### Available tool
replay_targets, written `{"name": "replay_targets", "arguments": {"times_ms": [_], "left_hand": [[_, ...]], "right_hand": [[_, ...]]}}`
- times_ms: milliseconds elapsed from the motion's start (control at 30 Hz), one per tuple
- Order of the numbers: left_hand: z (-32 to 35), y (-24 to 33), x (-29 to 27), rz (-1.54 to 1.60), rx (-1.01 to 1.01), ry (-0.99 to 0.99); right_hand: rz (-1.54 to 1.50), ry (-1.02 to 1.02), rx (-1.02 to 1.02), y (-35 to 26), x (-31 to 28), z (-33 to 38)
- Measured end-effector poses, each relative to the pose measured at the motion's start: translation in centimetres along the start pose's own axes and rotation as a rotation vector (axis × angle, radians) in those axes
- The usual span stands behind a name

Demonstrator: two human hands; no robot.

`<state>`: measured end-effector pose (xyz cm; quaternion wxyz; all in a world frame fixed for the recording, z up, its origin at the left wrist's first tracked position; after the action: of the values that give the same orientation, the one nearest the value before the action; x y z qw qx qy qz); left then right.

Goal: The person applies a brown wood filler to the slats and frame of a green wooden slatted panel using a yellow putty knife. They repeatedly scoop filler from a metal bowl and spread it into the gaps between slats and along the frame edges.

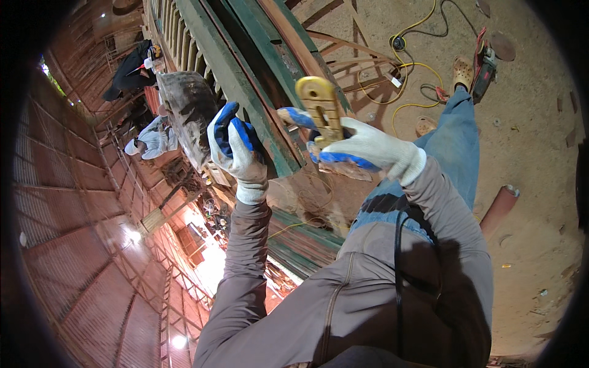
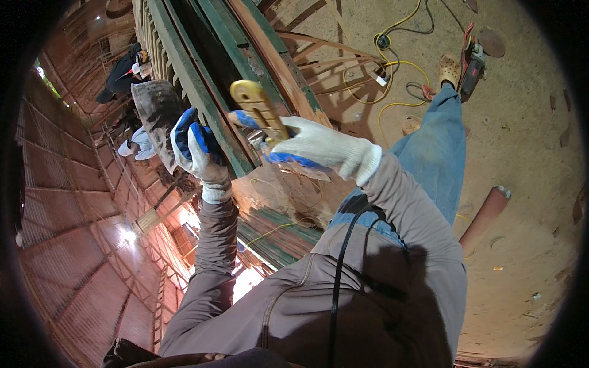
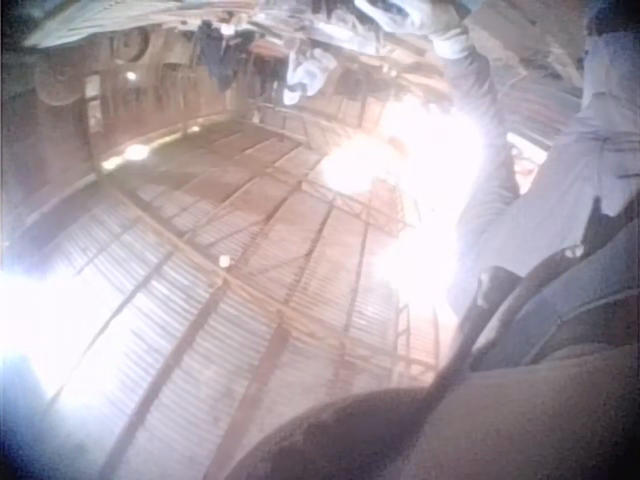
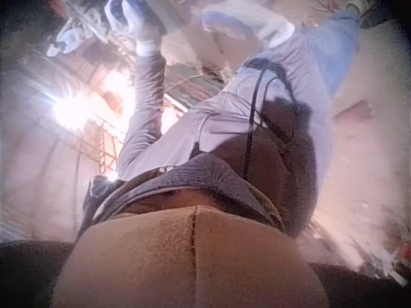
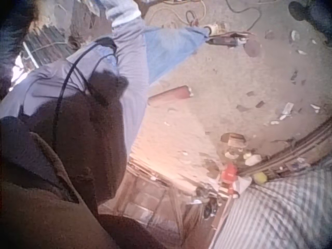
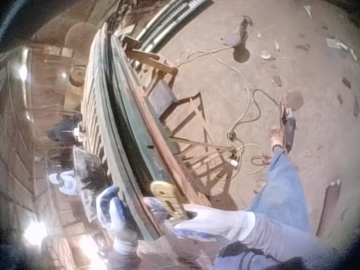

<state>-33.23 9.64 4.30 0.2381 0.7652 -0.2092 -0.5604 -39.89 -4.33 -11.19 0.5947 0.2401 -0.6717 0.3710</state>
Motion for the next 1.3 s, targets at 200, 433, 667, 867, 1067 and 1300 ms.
{"name": "replay_targets", "arguments": {"times_ms": [200,433,667,867,1067,1300], "left_hand": [[-0.3,-0.4,0.1,0.002,-0.019,0.001],[-0.2,0.3,0.4,-0.027,-0.018,-0.033],[-0.2,0.3,0.2,-0.049,0.003,-0.002],[-0.3,0.7,0.4,-0.054,0.033,0.004],[-0.3,0.8,0.6,-0.025,0.018,-0.007],[-0.2,0.4,0.5,-0.016,0.008,0.001]], "right_hand": [[0.265,0.032,-0.102,0.5,-0.3,-2.3],[0.023,0.053,0.065,3.4,0.4,-0.1],[0.268,0.091,0.186,2.9,1.4,4.6],[0.11,0.143,-0.017,-1.0,1.4,3.3],[0.833,0.145,-0.461,-1.0,4.0,2.3],[0.834,0.216,-0.406,-2.2,3.7,5.7]]}}
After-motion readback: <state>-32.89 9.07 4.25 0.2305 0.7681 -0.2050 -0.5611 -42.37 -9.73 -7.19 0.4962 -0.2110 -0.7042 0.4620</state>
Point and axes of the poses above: each hand's wrist, its own z-axis away from the middle knuckle, its own x-axis out of the palm, y = z × x, the point moved 8 cm from there along -z, towards the middle knuckle, and after that the axes turned 10 degrees about -z, right-handed, at the moved point
